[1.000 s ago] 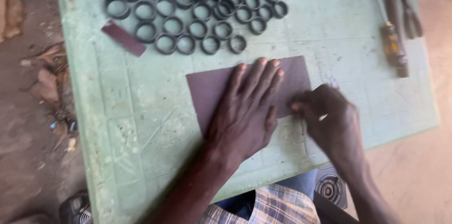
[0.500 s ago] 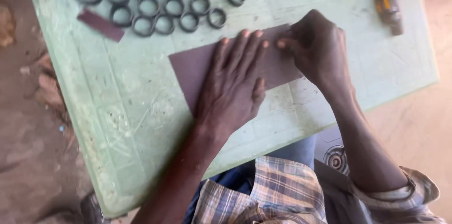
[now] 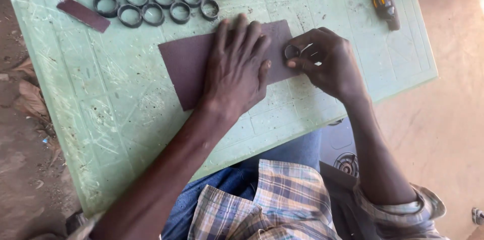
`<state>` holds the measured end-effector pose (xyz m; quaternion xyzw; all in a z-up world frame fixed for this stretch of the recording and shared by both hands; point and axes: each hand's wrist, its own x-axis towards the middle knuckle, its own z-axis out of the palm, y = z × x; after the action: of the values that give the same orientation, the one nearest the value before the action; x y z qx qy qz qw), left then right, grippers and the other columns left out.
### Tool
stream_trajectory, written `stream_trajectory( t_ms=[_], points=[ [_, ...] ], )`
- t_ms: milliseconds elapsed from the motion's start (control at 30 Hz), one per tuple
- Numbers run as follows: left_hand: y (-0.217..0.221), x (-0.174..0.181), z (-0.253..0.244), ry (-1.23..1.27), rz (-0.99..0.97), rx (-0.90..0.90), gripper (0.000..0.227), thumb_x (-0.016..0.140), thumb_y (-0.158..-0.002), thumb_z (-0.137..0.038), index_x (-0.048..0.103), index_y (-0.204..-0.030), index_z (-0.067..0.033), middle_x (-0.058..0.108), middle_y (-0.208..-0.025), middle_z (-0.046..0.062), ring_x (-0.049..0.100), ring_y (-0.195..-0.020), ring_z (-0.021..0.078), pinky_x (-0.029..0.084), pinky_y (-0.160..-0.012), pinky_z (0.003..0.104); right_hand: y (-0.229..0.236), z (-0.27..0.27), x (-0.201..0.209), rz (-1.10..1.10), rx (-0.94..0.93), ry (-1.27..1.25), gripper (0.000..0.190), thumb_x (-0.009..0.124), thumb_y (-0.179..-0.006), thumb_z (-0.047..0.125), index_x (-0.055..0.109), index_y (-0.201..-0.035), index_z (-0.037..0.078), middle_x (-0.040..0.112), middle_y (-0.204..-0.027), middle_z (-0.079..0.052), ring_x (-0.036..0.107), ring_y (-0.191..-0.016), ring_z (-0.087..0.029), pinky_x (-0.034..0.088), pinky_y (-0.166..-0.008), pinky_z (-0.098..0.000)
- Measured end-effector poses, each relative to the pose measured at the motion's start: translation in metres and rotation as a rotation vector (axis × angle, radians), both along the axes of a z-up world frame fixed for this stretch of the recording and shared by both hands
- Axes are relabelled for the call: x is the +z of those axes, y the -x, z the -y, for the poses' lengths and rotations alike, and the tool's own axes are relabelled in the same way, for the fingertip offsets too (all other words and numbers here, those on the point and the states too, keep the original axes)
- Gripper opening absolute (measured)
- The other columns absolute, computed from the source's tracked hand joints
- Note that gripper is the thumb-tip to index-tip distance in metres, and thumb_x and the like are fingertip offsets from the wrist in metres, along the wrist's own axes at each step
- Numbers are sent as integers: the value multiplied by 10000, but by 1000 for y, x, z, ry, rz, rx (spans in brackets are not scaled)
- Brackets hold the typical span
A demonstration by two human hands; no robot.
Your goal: Sand the inner and outer surfaces of circular metal or plastic rings using a sheet of sandpaper.
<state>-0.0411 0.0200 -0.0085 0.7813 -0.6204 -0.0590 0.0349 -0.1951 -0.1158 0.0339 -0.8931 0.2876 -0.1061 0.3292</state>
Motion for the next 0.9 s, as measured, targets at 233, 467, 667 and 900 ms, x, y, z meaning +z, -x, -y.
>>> stream_trajectory(
  t_ms=[233, 467, 667, 900],
  points=[
    [1, -44, 13, 275, -55, -39, 645, 205, -1067, -427, 221, -1617, -92, 139, -1706, 108, 108, -1572, 267, 54, -1279, 472, -1, -9, 8, 28, 126, 165, 313, 812, -840, 6, 737, -1139, 60, 688, -1046, -95, 736, -849, -140, 623, -761, -271],
    [-2, -37, 7, 226, -8, -7, 652, 169, -1078, -428, 157, -1646, -109, 110, -1729, 56, 80, -1585, 213, 6, -1278, 456, -22, -16, -9, 3, 7, 251, 232, 881, -827, 76, 784, -1038, 68, 710, -926, -66, 645, -713, -131, 530, -636, -307],
    [-4, -28, 17, 218, 20, -7, 670, 159, -1068, -449, 164, -1637, -95, 120, -1724, 64, 82, -1581, 217, -9, -1262, 456, -5, -19, -15, 25, -4, 275, 289, 897, -781, 104, 779, -1042, 64, 678, -874, -66, 563, -703, -156, 496, -645, -317],
    [3, -32, 10, 229, 5, -18, 656, 182, -1087, -428, 170, -1654, -101, 121, -1734, 57, 83, -1592, 205, -10, -1276, 458, -1, -22, -23, 81, -106, 279, 276, 874, -846, 85, 771, -1100, 53, 664, -926, -63, 621, -727, -162, 516, -685, -314]
  ],
)
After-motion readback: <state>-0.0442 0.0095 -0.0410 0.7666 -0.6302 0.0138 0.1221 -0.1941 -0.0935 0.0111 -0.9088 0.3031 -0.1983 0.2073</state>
